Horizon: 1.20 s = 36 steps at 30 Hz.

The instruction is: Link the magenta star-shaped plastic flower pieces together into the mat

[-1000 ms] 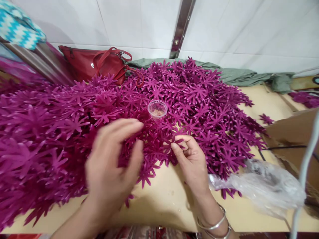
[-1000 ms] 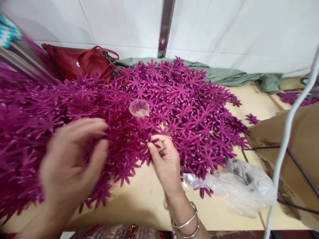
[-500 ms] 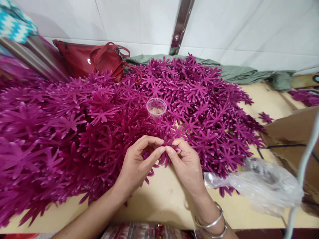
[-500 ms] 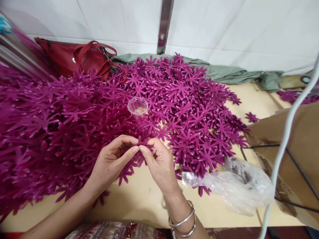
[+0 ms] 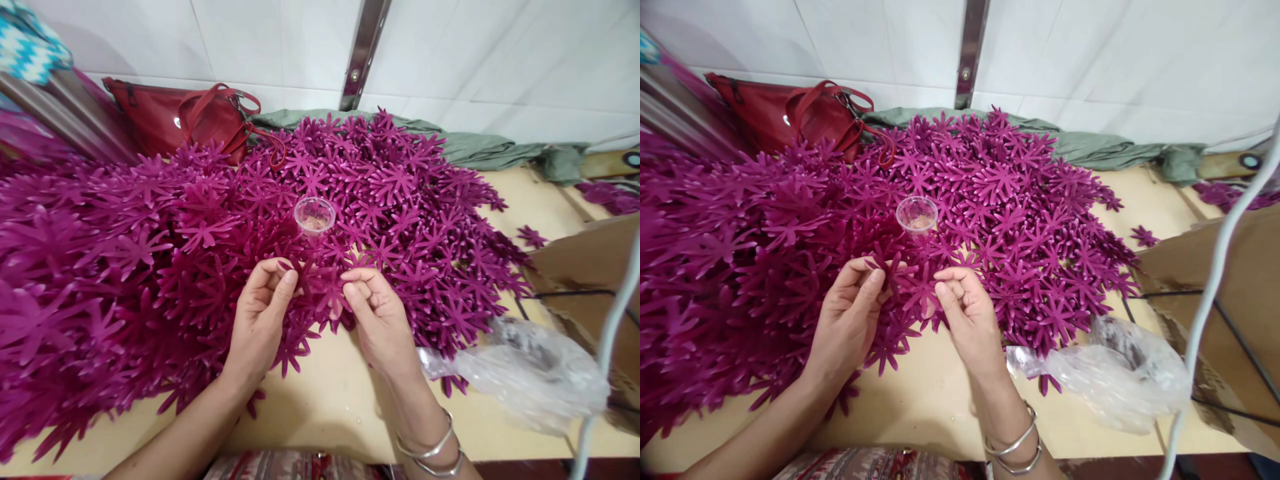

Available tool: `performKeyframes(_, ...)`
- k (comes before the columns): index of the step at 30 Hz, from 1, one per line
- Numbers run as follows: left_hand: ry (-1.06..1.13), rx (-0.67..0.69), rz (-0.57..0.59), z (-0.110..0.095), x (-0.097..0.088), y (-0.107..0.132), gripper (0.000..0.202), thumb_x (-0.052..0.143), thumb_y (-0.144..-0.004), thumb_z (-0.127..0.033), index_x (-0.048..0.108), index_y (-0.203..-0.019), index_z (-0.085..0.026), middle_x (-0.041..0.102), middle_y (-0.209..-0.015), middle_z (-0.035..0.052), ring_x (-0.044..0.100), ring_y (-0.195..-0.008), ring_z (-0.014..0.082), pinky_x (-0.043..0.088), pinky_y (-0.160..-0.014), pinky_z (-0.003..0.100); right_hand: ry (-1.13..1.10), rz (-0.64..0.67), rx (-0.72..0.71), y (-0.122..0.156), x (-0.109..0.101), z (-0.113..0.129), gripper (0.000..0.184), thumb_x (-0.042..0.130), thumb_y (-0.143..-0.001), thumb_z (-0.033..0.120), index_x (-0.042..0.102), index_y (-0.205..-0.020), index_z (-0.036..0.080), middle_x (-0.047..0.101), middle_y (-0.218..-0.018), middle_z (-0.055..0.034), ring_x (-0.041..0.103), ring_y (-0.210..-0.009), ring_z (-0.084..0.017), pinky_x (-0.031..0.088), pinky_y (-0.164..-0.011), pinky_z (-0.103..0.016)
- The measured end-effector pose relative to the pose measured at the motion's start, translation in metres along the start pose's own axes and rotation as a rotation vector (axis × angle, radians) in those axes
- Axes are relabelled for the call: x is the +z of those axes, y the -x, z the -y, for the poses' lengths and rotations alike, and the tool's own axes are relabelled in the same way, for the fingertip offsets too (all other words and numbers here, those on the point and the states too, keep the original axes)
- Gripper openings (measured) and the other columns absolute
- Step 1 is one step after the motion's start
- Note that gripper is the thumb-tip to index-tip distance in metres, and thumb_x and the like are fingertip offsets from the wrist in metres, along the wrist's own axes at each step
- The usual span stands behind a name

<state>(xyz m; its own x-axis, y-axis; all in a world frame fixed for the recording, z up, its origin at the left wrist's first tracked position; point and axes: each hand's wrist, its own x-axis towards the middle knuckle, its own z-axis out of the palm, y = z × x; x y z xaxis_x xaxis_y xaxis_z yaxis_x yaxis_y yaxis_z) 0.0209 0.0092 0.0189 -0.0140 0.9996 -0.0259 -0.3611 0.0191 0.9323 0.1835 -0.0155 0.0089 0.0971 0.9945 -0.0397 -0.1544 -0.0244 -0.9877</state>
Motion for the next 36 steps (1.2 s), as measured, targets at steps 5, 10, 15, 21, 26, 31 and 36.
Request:
performKeyframes(5, 0.044, 0.089, -0.145, -0.012, 0.001, -0.002, 0.015, 0.066, -0.097, -0.040, 0.059, -0.099, -0.027, 0.065, -0.095, -0.0019, 0.065, -0.082, 0.0121, 0.055, -0.082, 0.025, 0.137, -0.192, -0.087, -0.002, -0.005, 0.003, 0.017, 0.062, -0.100, 0.040, 0.063, -0.104, 0.024, 0.047, -0.066, 0.0075, 0.044, -0.059, -0.011, 0.038, -0.059, -0.024)
performKeyframes(10, 0.147, 0.067, -0.120, -0.027, 0.008, 0.002, 0.013, 0.071, -0.094, -0.035, 0.062, -0.098, -0.027, 0.061, -0.097, -0.0019, 0.065, -0.084, 0.0115, 0.057, -0.081, 0.024, 0.191, -0.164, -0.100, -0.002, -0.002, 0.009, 0.019, 0.065, -0.097, 0.039, 0.068, -0.109, 0.024, 0.069, -0.083, 0.0006, 0.065, -0.079, -0.017, 0.052, -0.077, -0.029)
performKeyframes(15, 0.147, 0.070, -0.092, -0.037, 0.014, 0.009, 0.009, 0.072, -0.093, -0.029, 0.065, -0.096, -0.025, 0.058, -0.094, -0.0018, 0.058, -0.075, 0.0081, 0.056, -0.071, 0.016, 0.110, -0.147, -0.147, -0.002, 0.004, 0.008, 0.007, 0.071, -0.092, 0.030, 0.069, -0.095, 0.023, 0.077, -0.101, -0.0042, 0.070, -0.097, -0.019, 0.054, -0.090, -0.033)
performKeyframes(21, 0.067, 0.012, -0.005, -0.028, 0.011, 0.008, 0.015, 0.072, -0.094, -0.026, 0.064, -0.107, -0.026, 0.063, -0.096, -0.0010, 0.065, -0.084, 0.0103, 0.058, -0.081, 0.020, 0.038, -0.214, -0.084, -0.003, 0.001, 0.001, 0.015, 0.076, -0.087, 0.029, 0.068, -0.099, 0.024, 0.073, -0.087, 0.0001, 0.067, -0.081, -0.015, 0.054, -0.077, -0.027)
performKeyframes(26, 0.059, -0.026, 0.001, -0.015, 0.007, 0.004, 0.021, 0.074, -0.092, -0.026, 0.063, -0.110, -0.027, 0.069, -0.095, -0.0030, 0.067, -0.078, 0.0071, 0.057, -0.078, 0.015, 0.101, -0.191, -0.097, -0.004, -0.001, 0.001, 0.009, 0.074, -0.089, 0.028, 0.072, -0.096, 0.022, 0.070, -0.079, 0.0017, 0.062, -0.071, -0.013, 0.050, -0.069, -0.025)
performKeyframes(31, 0.046, 0.027, -0.076, -0.017, 0.007, 0.003, 0.020, 0.076, -0.090, -0.028, 0.067, -0.108, -0.023, 0.067, -0.095, -0.0010, 0.066, -0.083, 0.0088, 0.057, -0.080, 0.017, 0.122, -0.181, -0.062, -0.003, -0.004, 0.003, 0.011, 0.072, -0.092, 0.031, 0.067, -0.090, 0.022, 0.069, -0.071, 0.0032, 0.063, -0.064, -0.012, 0.049, -0.064, -0.024)
performKeyframes(36, 0.052, 0.100, -0.132, -0.039, 0.013, 0.017, 0.012, 0.073, -0.094, -0.025, 0.071, -0.105, -0.025, 0.068, -0.098, -0.0017, 0.065, -0.091, 0.0075, 0.054, -0.087, 0.013, 0.246, -0.104, -0.108, 0.005, 0.006, 0.009, 0.009, 0.066, -0.098, 0.032, 0.068, -0.095, 0.023, 0.071, -0.076, 0.0017, 0.064, -0.068, -0.014, 0.051, -0.065, -0.027)
